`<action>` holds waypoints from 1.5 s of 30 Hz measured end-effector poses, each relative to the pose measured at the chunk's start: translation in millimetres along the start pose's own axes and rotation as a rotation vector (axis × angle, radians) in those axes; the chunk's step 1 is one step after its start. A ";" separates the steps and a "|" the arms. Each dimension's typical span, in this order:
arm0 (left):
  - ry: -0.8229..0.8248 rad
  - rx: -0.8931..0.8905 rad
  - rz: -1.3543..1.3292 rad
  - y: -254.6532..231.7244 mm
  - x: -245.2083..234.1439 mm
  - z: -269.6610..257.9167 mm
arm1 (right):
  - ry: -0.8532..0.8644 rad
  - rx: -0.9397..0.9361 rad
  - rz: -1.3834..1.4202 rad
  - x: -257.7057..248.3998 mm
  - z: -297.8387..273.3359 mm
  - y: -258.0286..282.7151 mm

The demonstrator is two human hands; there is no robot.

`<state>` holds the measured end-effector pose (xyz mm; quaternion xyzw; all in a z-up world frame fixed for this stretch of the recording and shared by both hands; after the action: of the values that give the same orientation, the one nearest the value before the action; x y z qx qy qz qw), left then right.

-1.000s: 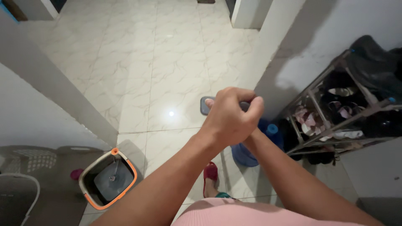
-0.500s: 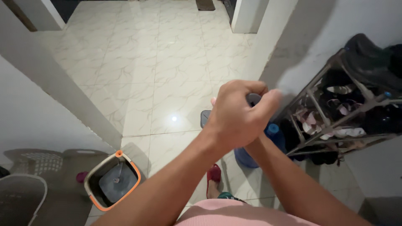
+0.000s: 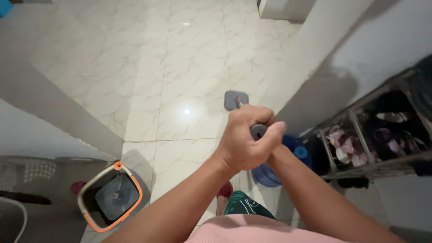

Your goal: The person mops the floor using a flat mop and a bucket, moving across the tiled surface.

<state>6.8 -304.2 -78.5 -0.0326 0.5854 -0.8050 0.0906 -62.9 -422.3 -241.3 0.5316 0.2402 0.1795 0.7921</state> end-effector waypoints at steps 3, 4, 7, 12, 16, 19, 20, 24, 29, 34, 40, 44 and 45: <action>-0.064 0.169 0.054 43.4 -0.5 40.5 | 0.064 -0.028 -0.021 -17.5 39.5 -44.5; -0.031 0.080 0.073 65.3 1.7 56.5 | 0.095 -0.048 -0.051 -24.7 52.9 -52.6; 0.018 -0.061 0.153 111.8 5.0 97.1 | 0.196 -0.194 -0.308 -38.3 91.9 -60.8; 0.073 -0.153 0.217 145.3 -0.9 137.0 | 0.284 -0.201 -0.421 -41.3 131.7 -67.9; 0.010 0.012 0.169 128.9 -18.9 152.7 | 0.230 -0.122 -0.398 -40.3 144.9 -57.8; 0.011 -0.006 0.156 126.5 -38.5 157.0 | 0.264 -0.282 -0.385 -22.7 151.2 -45.4; 0.020 -0.025 0.180 126.6 -46.8 157.7 | 0.225 -0.215 -0.374 -16.2 154.5 -49.1; 0.040 -0.008 0.118 113.6 -95.1 144.6 | 0.160 0.013 -0.451 25.8 162.2 -53.5; 0.087 -0.168 0.065 95.4 -177.4 112.7 | 0.108 0.070 -0.571 101.2 170.1 -37.2; 0.190 -0.172 -0.033 61.7 -260.7 81.2 | 0.110 0.132 -0.478 194.9 182.2 1.6; 0.269 -0.135 -0.250 7.8 -354.4 75.2 | -0.036 -0.034 -0.623 290.6 200.4 105.0; 0.255 -0.129 -0.347 -1.1 -397.3 66.8 | -0.029 0.285 -0.729 323.9 203.0 115.4; 0.248 -0.131 -0.348 1.1 -401.4 65.6 | -0.032 0.262 -0.758 329.7 205.4 118.7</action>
<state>411.3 -292.1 -37.6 -0.0395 0.6286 -0.7667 -0.1247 321.4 -355.7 -128.0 0.5045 0.4280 -0.1659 0.7313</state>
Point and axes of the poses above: each hand's wrist, its own z-axis towards the middle knuckle, its own x-axis out of the palm, y = z × x, the point moved 7 cm from there along z, towards the middle knuckle, and after that the axes turned 9 degrees about -x, right-handed, at the moved point
